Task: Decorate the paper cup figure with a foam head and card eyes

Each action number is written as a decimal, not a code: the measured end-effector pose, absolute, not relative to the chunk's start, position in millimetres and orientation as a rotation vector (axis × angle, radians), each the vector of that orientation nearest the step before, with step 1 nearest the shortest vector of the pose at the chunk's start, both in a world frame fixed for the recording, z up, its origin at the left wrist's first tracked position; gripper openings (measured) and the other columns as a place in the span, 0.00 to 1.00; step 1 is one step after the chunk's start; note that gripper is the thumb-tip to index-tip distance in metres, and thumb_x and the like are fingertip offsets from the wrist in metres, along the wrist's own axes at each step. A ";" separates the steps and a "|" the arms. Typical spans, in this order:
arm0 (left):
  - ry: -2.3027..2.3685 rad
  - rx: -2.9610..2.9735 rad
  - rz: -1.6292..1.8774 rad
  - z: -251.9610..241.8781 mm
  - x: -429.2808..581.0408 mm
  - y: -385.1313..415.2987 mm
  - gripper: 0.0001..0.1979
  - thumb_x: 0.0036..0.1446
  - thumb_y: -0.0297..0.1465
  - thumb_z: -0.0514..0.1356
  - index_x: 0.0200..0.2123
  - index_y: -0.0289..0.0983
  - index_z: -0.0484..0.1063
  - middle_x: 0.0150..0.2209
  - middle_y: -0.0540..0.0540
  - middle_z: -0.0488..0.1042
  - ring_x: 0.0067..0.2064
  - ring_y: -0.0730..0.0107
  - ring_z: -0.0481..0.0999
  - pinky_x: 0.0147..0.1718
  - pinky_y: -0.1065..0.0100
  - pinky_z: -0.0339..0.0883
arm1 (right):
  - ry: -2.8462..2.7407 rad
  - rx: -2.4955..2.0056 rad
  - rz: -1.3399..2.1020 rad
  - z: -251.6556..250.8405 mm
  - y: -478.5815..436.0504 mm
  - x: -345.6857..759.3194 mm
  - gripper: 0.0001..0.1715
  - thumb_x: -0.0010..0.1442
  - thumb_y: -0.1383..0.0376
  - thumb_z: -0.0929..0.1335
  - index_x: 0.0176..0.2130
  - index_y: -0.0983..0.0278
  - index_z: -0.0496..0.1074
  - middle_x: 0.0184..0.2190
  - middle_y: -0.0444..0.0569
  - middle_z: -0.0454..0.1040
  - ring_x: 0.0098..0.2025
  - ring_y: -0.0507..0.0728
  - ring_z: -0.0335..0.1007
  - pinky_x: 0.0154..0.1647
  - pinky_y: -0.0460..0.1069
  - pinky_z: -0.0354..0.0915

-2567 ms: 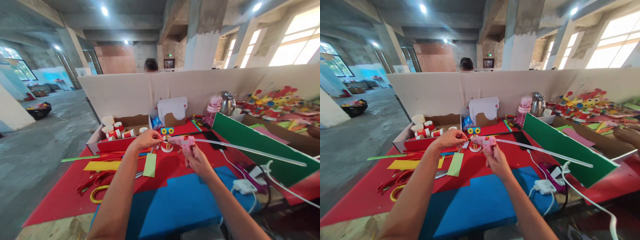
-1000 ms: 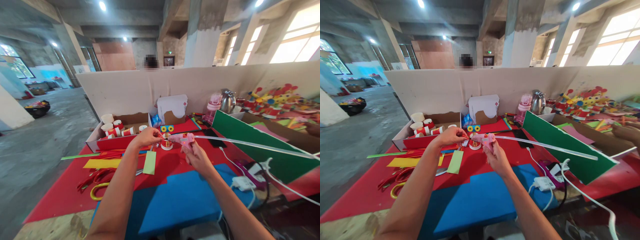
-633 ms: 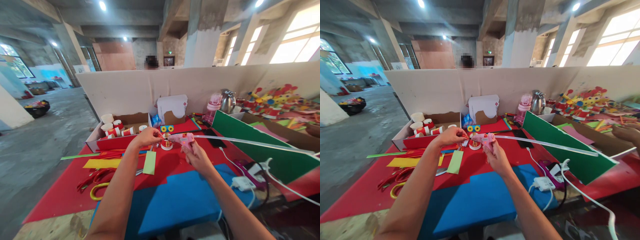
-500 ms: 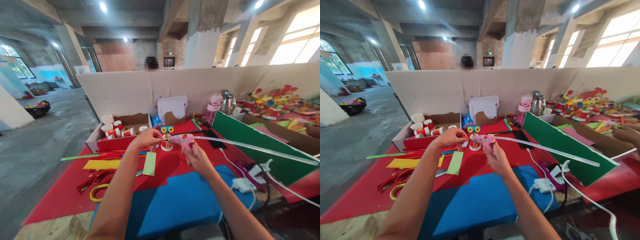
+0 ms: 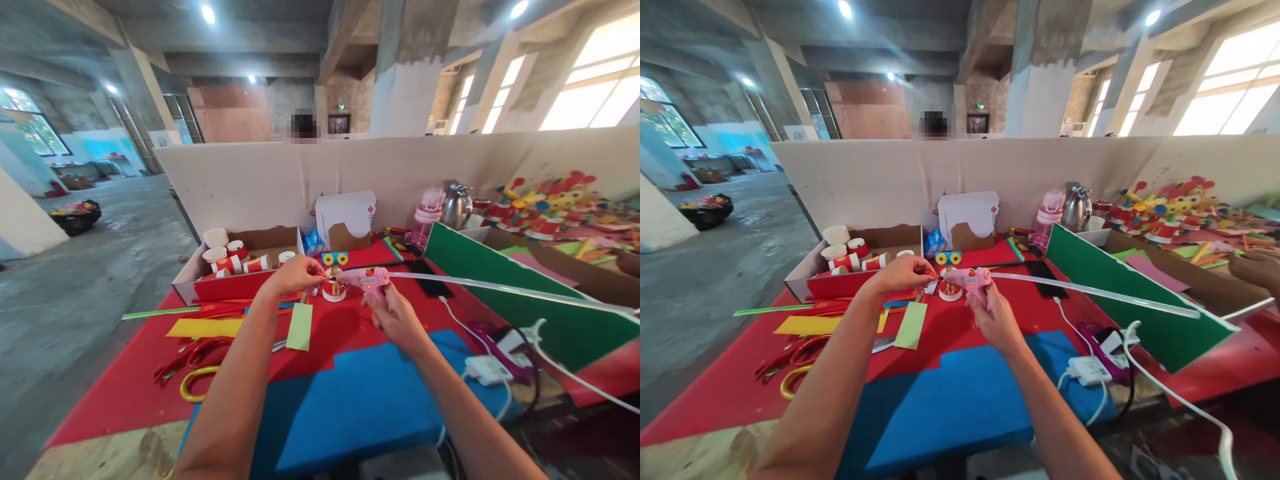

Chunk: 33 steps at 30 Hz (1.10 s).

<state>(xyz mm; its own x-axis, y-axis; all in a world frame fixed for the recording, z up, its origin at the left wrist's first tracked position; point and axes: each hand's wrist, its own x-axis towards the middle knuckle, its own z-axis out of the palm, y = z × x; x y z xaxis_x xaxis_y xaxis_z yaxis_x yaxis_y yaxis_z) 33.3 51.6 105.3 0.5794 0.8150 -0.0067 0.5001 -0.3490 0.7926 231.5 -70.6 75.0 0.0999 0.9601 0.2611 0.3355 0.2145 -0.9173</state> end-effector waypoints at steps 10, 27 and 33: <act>1.045 1.915 0.564 109.3 33.1 48.3 0.04 0.46 0.29 0.61 0.28 0.33 0.72 0.20 0.51 0.72 0.21 0.75 0.73 0.22 0.74 0.67 | -1.323 -1.247 0.840 72.7 -72.0 235.0 0.18 0.55 0.50 0.65 0.34 0.62 0.64 0.18 0.40 0.66 0.14 0.47 0.55 0.14 0.44 0.52; 1.015 1.748 0.615 115.3 28.1 44.5 0.04 0.49 0.27 0.61 0.30 0.32 0.72 0.22 0.50 0.72 0.22 0.78 0.72 0.22 0.75 0.67 | -1.698 -2.319 0.376 33.4 -60.9 266.6 0.21 0.63 0.58 0.56 0.46 0.68 0.66 0.45 0.64 0.73 0.48 0.66 0.70 0.44 0.55 0.63; 1.038 1.731 0.651 117.7 30.6 41.9 0.02 0.50 0.26 0.60 0.30 0.32 0.71 0.20 0.52 0.71 0.20 0.79 0.71 0.22 0.75 0.66 | -1.705 -2.564 0.363 35.1 -60.6 265.6 0.26 0.65 0.56 0.53 0.49 0.69 0.66 0.46 0.64 0.72 0.47 0.68 0.71 0.43 0.57 0.63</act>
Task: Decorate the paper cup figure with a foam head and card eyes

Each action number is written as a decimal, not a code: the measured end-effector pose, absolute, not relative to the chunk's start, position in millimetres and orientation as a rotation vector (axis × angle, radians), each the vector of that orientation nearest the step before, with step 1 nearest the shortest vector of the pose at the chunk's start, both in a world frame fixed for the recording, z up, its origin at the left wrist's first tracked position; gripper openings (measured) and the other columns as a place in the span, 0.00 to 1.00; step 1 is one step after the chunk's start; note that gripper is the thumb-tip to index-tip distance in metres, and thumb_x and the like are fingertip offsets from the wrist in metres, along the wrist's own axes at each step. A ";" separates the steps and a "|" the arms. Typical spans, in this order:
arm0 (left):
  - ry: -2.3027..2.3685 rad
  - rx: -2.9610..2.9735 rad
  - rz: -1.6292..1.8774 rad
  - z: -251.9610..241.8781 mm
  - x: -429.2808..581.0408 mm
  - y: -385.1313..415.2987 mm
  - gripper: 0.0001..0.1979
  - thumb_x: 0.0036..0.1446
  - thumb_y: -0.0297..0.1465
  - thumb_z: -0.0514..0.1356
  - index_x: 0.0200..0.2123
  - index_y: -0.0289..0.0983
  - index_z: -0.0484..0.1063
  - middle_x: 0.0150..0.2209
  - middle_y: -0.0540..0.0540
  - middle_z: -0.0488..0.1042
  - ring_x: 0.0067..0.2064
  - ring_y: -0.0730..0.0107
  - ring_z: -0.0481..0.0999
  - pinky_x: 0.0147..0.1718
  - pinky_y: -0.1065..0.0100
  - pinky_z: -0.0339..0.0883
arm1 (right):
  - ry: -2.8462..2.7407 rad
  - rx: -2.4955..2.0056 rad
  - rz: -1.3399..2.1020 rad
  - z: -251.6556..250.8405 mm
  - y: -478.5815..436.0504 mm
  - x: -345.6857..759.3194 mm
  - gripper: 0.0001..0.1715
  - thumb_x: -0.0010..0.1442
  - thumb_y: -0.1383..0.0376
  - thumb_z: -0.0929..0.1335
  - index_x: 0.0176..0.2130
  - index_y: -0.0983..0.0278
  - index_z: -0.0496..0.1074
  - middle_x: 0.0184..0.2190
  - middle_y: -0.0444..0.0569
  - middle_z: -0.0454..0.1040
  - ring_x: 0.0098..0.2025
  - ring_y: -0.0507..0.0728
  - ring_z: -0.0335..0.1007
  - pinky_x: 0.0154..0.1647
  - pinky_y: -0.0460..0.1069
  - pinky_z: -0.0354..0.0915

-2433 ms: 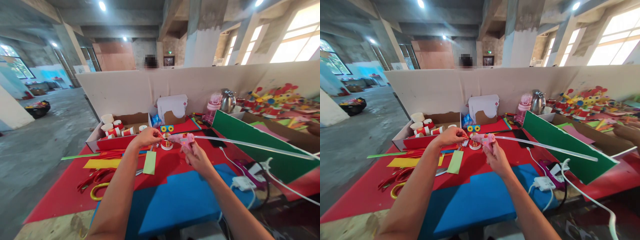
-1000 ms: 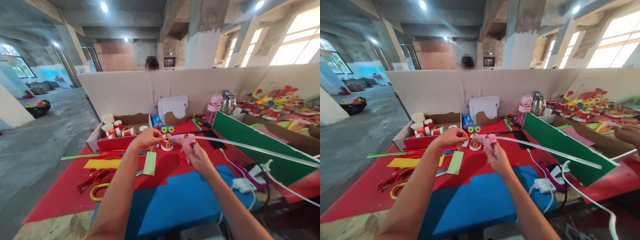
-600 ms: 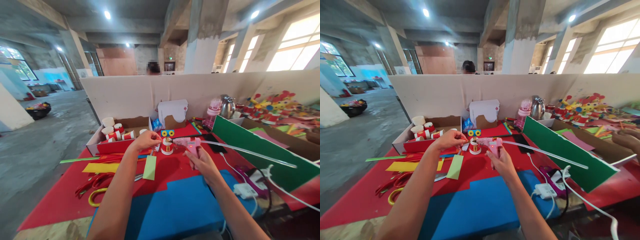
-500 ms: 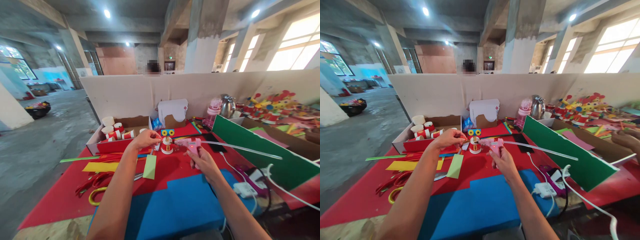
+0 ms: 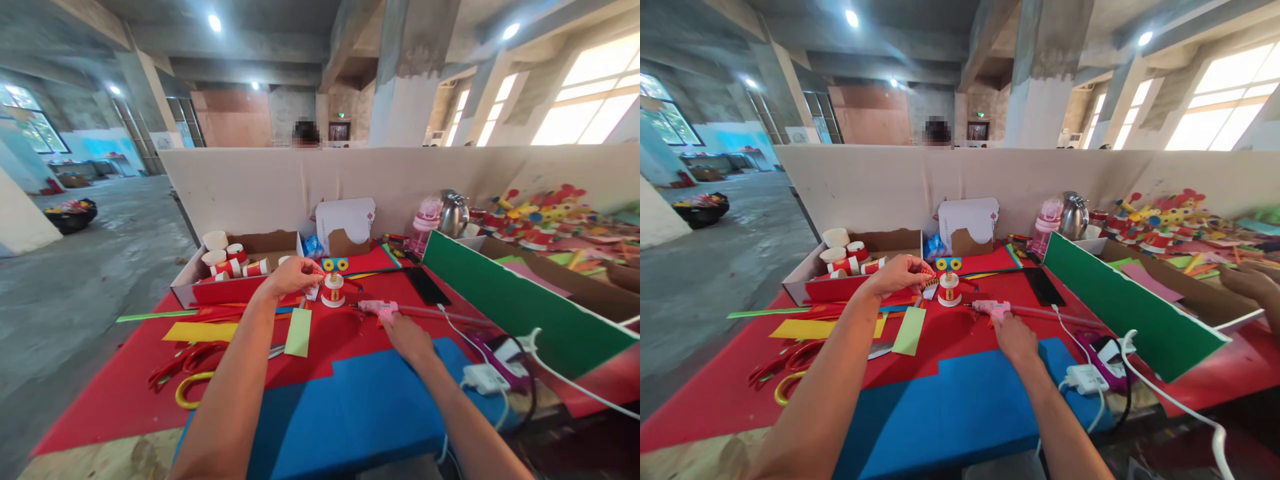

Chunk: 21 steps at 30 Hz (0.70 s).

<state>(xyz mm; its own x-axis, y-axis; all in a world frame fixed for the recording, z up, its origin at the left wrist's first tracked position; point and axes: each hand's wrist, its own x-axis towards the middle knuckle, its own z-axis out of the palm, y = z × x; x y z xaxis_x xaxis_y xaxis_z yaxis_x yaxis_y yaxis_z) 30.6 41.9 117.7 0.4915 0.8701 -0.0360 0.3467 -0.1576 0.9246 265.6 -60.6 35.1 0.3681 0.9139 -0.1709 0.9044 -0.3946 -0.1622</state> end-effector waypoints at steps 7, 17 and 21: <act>0.982 1.616 0.843 117.2 43.3 39.8 0.06 0.49 0.29 0.62 0.32 0.33 0.72 0.20 0.52 0.71 0.19 0.79 0.70 0.19 0.77 0.63 | -1.556 -2.120 0.063 61.6 -53.5 249.3 0.18 0.61 0.55 0.59 0.38 0.64 0.69 0.39 0.58 0.72 0.43 0.62 0.70 0.40 0.52 0.63; 1.003 1.454 1.024 113.8 62.3 36.7 0.09 0.46 0.30 0.63 0.32 0.32 0.72 0.22 0.51 0.73 0.21 0.80 0.69 0.22 0.76 0.66 | -0.875 -0.837 0.776 49.0 -5.9 171.8 0.14 0.54 0.60 0.65 0.41 0.62 0.68 0.40 0.49 0.72 0.44 0.56 0.68 0.48 0.51 0.63; 1.050 1.487 1.000 106.5 67.6 38.8 0.09 0.44 0.30 0.64 0.31 0.32 0.72 0.21 0.52 0.71 0.20 0.79 0.68 0.21 0.76 0.64 | -0.848 -0.807 0.859 34.6 -8.6 174.5 0.15 0.52 0.60 0.67 0.40 0.62 0.70 0.42 0.49 0.73 0.46 0.57 0.68 0.51 0.53 0.62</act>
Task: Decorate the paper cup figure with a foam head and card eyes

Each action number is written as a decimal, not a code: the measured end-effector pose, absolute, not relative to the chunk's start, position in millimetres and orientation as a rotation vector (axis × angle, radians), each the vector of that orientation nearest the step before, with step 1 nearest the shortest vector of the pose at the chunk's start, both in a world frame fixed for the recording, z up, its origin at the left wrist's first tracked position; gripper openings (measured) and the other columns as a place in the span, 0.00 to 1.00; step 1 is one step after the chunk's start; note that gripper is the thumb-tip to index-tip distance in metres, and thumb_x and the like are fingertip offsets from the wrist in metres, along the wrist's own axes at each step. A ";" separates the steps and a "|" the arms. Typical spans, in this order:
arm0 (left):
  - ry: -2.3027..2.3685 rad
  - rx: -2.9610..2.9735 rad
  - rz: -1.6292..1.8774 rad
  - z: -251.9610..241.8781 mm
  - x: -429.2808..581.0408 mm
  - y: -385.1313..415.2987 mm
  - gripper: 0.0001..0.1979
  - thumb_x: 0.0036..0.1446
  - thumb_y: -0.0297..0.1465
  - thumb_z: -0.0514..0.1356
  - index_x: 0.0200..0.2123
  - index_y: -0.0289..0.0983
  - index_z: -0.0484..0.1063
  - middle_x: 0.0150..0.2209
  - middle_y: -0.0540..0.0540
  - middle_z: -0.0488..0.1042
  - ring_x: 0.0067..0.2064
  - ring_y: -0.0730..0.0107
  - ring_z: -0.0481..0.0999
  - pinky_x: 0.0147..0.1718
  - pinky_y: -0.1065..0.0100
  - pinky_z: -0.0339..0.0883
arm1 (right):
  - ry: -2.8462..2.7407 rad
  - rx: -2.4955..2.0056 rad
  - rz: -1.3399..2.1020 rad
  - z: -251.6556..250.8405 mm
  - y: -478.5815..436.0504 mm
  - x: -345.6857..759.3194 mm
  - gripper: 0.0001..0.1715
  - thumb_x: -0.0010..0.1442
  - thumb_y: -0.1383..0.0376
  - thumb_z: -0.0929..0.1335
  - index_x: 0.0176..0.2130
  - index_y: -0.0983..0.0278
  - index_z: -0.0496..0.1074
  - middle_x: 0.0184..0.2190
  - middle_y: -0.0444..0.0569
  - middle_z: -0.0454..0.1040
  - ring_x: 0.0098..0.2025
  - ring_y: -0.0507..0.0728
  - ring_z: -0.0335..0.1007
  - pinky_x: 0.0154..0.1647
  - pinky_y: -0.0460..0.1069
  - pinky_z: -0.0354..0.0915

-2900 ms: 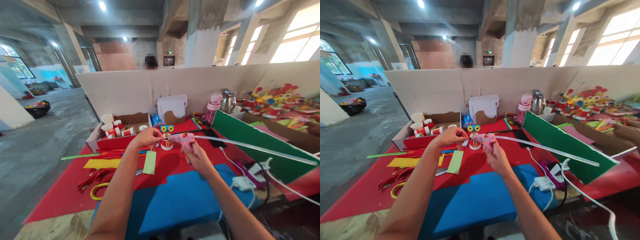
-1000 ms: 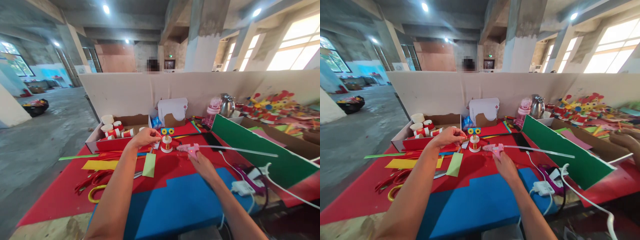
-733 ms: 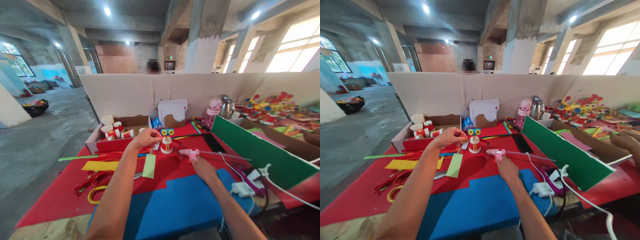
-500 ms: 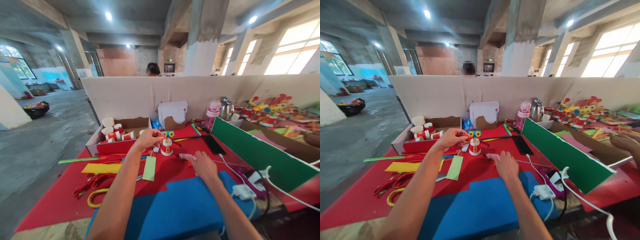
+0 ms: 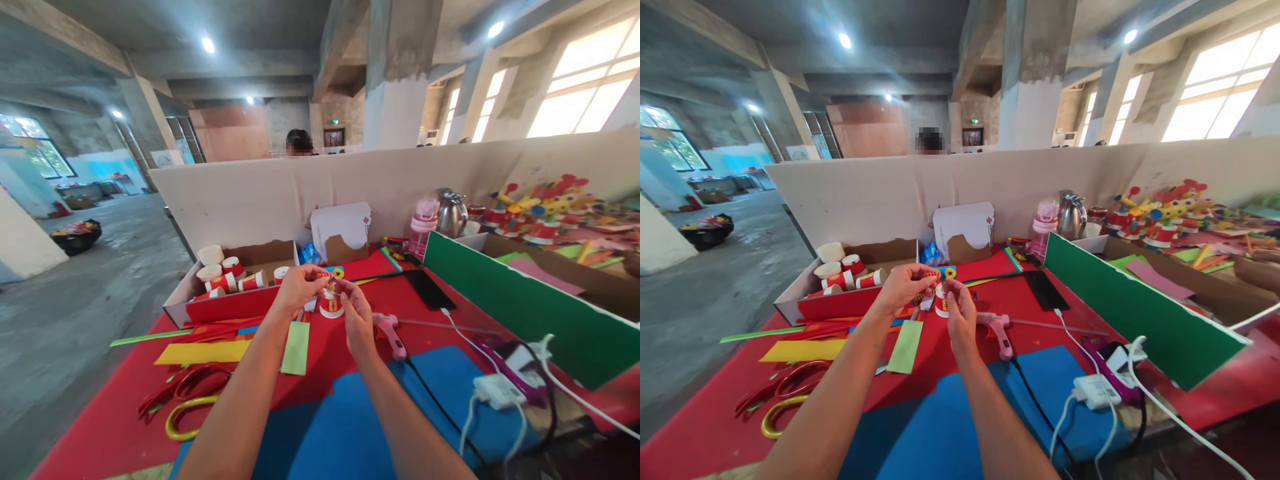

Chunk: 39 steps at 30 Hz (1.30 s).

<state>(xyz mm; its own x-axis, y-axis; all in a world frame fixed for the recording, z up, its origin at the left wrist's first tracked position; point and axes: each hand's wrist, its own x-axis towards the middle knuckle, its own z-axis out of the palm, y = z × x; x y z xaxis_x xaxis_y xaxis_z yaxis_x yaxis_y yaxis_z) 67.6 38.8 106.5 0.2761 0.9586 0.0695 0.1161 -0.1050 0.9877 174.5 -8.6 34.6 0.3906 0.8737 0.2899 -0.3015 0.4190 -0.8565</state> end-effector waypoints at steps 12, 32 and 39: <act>1.107 1.754 0.986 95.0 71.3 41.9 0.07 0.46 0.29 0.60 0.31 0.32 0.72 0.21 0.50 0.71 0.22 0.76 0.71 0.19 0.77 0.61 | -0.807 -0.751 0.917 32.4 -5.7 174.1 0.15 0.52 0.61 0.67 0.41 0.62 0.70 0.42 0.49 0.74 0.46 0.56 0.68 0.51 0.53 0.62; 1.232 1.975 0.946 93.0 73.4 40.8 0.06 0.46 0.30 0.59 0.29 0.34 0.73 0.19 0.52 0.71 0.21 0.75 0.70 0.20 0.76 0.61 | -0.743 -0.694 0.966 31.8 -0.5 179.7 0.17 0.49 0.63 0.69 0.41 0.61 0.66 0.38 0.48 0.74 0.43 0.56 0.71 0.51 0.54 0.63; 1.312 2.106 0.956 100.1 74.8 36.8 0.04 0.45 0.29 0.60 0.26 0.34 0.73 0.22 0.51 0.73 0.25 0.75 0.69 0.23 0.75 0.59 | -0.745 -0.685 0.951 34.5 -1.4 180.5 0.16 0.50 0.63 0.68 0.40 0.61 0.66 0.36 0.47 0.74 0.41 0.55 0.71 0.52 0.54 0.63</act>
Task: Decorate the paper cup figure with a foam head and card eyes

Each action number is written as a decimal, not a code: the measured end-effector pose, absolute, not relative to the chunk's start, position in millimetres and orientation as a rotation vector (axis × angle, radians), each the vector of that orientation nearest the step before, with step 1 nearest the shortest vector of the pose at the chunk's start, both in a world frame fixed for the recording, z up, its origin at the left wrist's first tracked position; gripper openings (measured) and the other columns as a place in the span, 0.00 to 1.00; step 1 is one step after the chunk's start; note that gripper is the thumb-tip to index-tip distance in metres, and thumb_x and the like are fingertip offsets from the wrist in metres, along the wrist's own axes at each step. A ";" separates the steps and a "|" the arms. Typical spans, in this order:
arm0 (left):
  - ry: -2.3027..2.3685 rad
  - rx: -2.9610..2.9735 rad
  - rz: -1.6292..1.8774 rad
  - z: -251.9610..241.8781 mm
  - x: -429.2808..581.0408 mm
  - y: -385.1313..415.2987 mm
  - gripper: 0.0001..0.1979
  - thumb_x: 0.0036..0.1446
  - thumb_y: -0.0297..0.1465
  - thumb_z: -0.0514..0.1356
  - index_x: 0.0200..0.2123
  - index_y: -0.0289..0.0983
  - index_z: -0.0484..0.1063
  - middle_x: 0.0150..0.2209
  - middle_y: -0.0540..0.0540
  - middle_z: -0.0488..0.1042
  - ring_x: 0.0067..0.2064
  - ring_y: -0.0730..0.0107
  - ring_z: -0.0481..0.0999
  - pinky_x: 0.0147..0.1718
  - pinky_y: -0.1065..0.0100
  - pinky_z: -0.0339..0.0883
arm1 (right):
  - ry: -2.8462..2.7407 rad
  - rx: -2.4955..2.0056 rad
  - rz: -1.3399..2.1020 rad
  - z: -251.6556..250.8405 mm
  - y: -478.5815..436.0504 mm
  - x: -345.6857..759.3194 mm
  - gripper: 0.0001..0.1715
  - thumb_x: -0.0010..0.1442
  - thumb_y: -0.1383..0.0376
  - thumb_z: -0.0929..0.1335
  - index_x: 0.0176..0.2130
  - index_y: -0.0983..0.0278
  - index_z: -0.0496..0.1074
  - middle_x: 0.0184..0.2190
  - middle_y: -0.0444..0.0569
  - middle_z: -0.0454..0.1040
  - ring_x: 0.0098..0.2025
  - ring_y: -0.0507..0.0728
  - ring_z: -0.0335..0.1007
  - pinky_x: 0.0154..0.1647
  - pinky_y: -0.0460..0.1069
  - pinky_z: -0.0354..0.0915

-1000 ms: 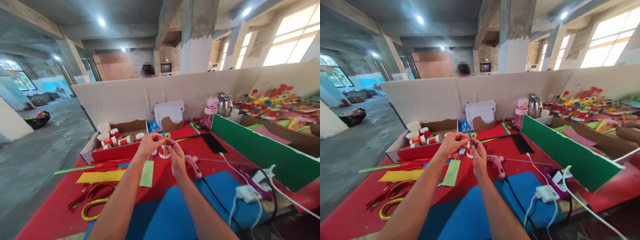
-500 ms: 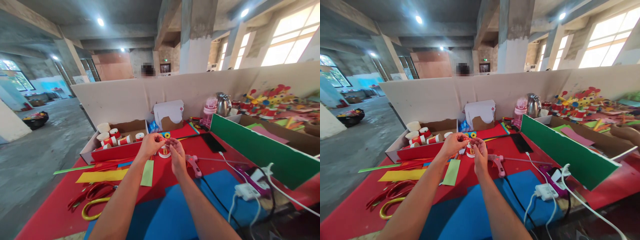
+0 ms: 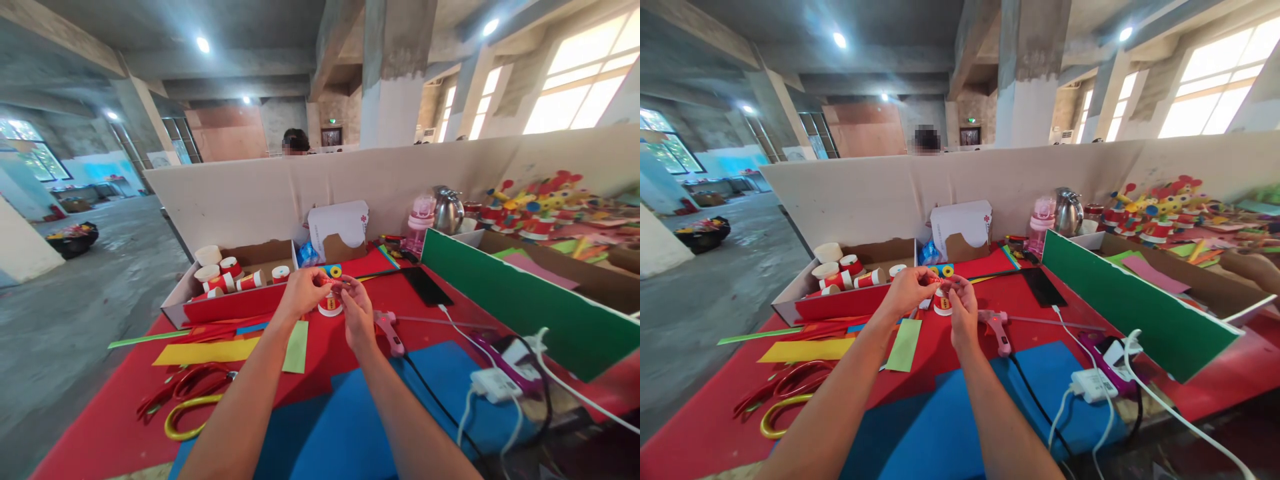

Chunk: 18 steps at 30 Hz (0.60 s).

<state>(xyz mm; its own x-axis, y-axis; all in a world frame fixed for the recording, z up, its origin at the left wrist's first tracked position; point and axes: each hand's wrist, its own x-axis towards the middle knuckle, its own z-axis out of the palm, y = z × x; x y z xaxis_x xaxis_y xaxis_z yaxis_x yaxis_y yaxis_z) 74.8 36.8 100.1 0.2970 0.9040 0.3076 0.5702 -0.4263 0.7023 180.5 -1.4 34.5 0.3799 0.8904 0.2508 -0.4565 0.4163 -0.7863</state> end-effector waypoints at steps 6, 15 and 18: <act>1.317 2.165 0.954 101.0 74.9 34.5 0.03 0.45 0.28 0.59 0.25 0.35 0.72 0.21 0.51 0.71 0.24 0.75 0.67 0.25 0.74 0.57 | -0.747 -0.667 0.949 33.7 -0.8 179.9 0.16 0.49 0.63 0.68 0.40 0.61 0.66 0.36 0.47 0.75 0.43 0.55 0.71 0.53 0.55 0.62; 1.386 2.241 0.974 101.8 76.3 32.8 0.02 0.45 0.26 0.59 0.23 0.34 0.71 0.21 0.50 0.71 0.25 0.74 0.67 0.27 0.73 0.59 | -0.684 -0.709 0.857 35.3 -3.0 184.3 0.15 0.50 0.64 0.68 0.40 0.62 0.66 0.36 0.46 0.73 0.40 0.53 0.70 0.48 0.52 0.63; 1.187 1.935 0.952 100.9 75.0 35.0 0.04 0.46 0.28 0.60 0.28 0.34 0.72 0.23 0.51 0.71 0.24 0.76 0.69 0.25 0.74 0.61 | -0.549 -0.703 0.820 34.6 -0.3 190.0 0.14 0.48 0.64 0.69 0.38 0.62 0.67 0.33 0.43 0.71 0.34 0.50 0.68 0.41 0.48 0.64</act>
<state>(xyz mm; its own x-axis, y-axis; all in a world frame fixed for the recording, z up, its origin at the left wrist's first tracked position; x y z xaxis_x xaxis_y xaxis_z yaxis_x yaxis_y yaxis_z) 75.0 35.0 100.9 0.3209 0.9169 0.2375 0.4307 -0.3646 0.8256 190.0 -0.3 34.6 0.5700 0.8039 0.1698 -0.4631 0.4850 -0.7418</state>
